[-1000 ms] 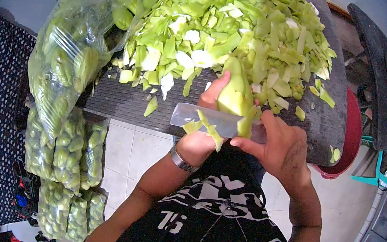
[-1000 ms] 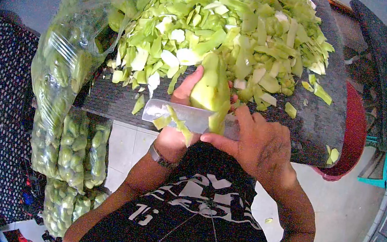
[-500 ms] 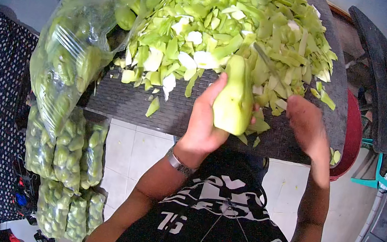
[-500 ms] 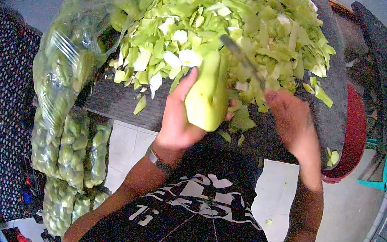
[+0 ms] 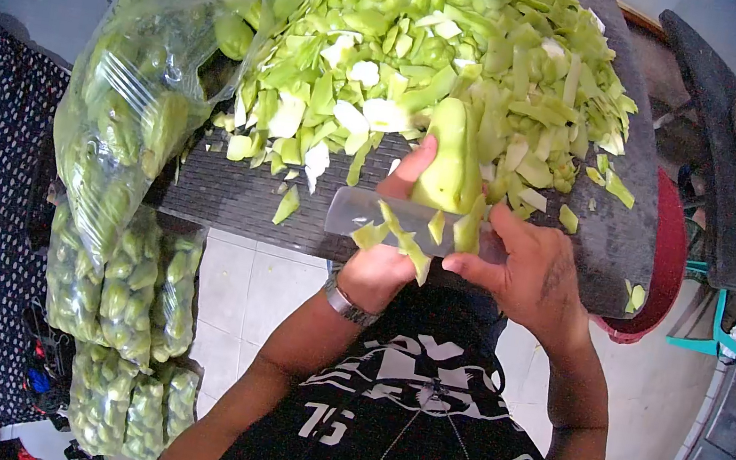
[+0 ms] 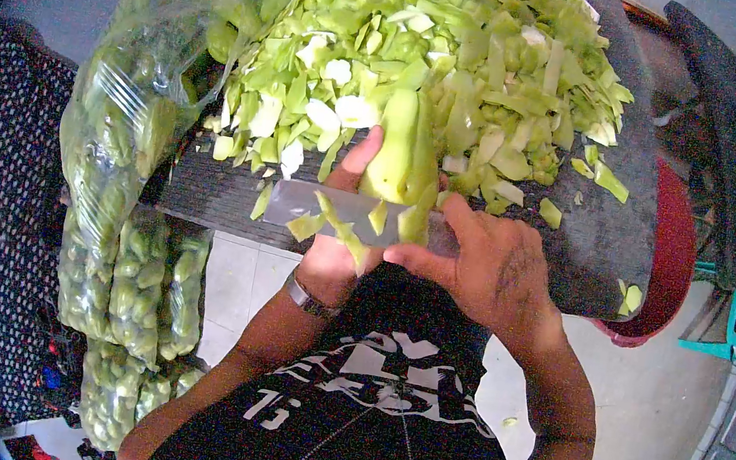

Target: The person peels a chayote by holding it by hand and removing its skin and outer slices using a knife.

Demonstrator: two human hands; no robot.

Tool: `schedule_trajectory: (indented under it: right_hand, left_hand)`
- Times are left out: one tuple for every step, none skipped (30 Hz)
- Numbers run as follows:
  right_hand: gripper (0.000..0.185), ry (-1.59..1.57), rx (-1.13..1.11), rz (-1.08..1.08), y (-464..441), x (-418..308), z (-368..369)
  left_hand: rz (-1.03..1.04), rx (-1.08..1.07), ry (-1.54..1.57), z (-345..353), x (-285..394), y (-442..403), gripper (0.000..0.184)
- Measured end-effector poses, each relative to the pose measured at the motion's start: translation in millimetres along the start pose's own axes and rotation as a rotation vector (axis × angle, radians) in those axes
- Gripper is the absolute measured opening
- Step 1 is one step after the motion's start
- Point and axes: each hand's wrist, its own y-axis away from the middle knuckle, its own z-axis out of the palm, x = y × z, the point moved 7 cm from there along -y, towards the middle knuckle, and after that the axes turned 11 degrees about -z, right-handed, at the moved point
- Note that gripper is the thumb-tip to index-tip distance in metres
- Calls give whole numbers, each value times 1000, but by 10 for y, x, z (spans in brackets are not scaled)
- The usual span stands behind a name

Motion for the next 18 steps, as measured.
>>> schedule_trajectory:
  right_hand:
    - [69, -11, -23, 1, 5, -2, 9]
    - [69, -20, -42, 1, 6, 1, 12]
    - [69, -30, -62, 3, 8, 3, 23]
    - [69, -1, -49, 5, 18, 1, 23]
    - [69, 29, -36, 5, 23, 4, 20]
    - [69, 61, -21, 4, 21, 6, 8]
    - [68, 61, -18, 14, 19, 16, -5]
    - [68, 62, -14, 23, 8, 34, -30]
    - [67, 63, -10, 32, 0, 57, -47]
    - [67, 39, -14, 41, 7, 86, -48]
    - [67, 17, -16, 49, 22, 138, -60]
    - [67, -3, -17, 57, 35, 193, -80]
    - [67, -3, -16, 88, 49, 258, -112]
    - [67, -3, -16, 117, 58, 315, -149]
    - [67, -5, -19, 146, 68, 342, -159]
    - [66, -10, -16, 146, 56, 342, -158]
    - [66, -14, -15, 147, 53, 335, -153]
    - [65, -22, -17, 154, 70, 318, -135]
  left_hand:
    - [22, -75, -44, -57, -37, 7, 83]
    - [33, -123, -77, -84, -44, -7, 97]
    - [45, -171, -110, -83, -39, -12, 111]
    - [42, -187, -126, -102, -46, -19, 111]
    - [36, -186, -124, -124, -52, -25, 108]
    - [30, -186, -123, -93, -34, -15, 105]
    - [20, -166, -104, -72, -17, 4, 100]
    - [82, -189, -117, 10, 24, 52, 93]
    - [145, -211, -129, 117, 77, 110, 86]
    - [276, -271, -170, 322, 118, 258, 79]
    - [264, -272, -136, 361, 128, 266, 72]
    - [253, -272, -102, 399, 138, 273, 65]
    - [99, -210, 7, 334, 135, 173, 60]
    - [-54, -147, 116, 271, 110, 104, 55]
    - [-36, -178, 70, 243, 149, 91, 54]
    - [-32, -162, 81, 216, 149, 73, 53]
    - [-29, -146, 94, 214, 141, 57, 53]
    - [-32, -125, 110, 206, 109, 57, 53]
